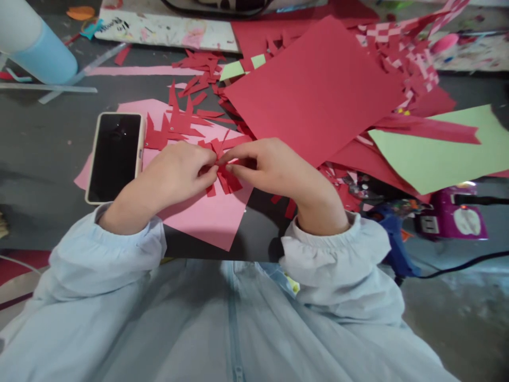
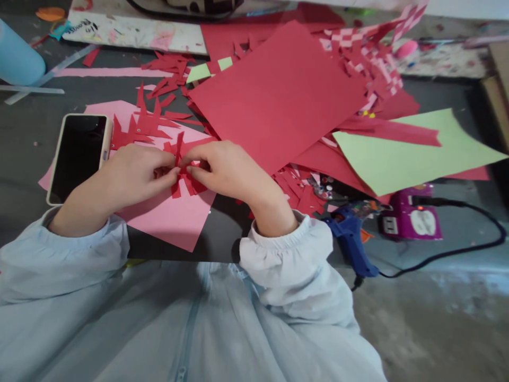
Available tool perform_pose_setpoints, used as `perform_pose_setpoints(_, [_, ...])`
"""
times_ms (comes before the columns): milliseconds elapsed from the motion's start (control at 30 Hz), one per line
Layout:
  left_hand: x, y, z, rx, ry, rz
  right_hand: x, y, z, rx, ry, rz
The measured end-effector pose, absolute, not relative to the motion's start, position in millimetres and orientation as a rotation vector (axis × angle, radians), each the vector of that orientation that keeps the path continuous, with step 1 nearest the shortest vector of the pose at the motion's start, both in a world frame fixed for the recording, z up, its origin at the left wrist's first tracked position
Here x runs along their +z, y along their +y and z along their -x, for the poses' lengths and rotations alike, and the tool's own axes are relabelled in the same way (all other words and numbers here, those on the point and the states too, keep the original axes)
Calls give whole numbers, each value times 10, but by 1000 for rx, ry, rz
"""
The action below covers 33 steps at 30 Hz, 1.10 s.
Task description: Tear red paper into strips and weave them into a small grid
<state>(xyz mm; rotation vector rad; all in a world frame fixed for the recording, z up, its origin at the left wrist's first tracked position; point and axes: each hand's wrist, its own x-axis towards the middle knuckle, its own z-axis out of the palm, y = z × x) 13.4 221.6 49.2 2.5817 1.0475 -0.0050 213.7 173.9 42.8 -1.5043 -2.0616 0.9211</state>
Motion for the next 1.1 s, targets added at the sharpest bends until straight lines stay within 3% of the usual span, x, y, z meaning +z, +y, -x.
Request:
perform_pose_setpoints(733, [471, 2231, -122, 60, 1033, -2559, 425, 1732, -2143, 768, -2353, 1663])
perform_pose_setpoints(1100, [462, 2244, -133, 35, 1012, -2574, 398, 1780, -2117, 860, -2274, 1680])
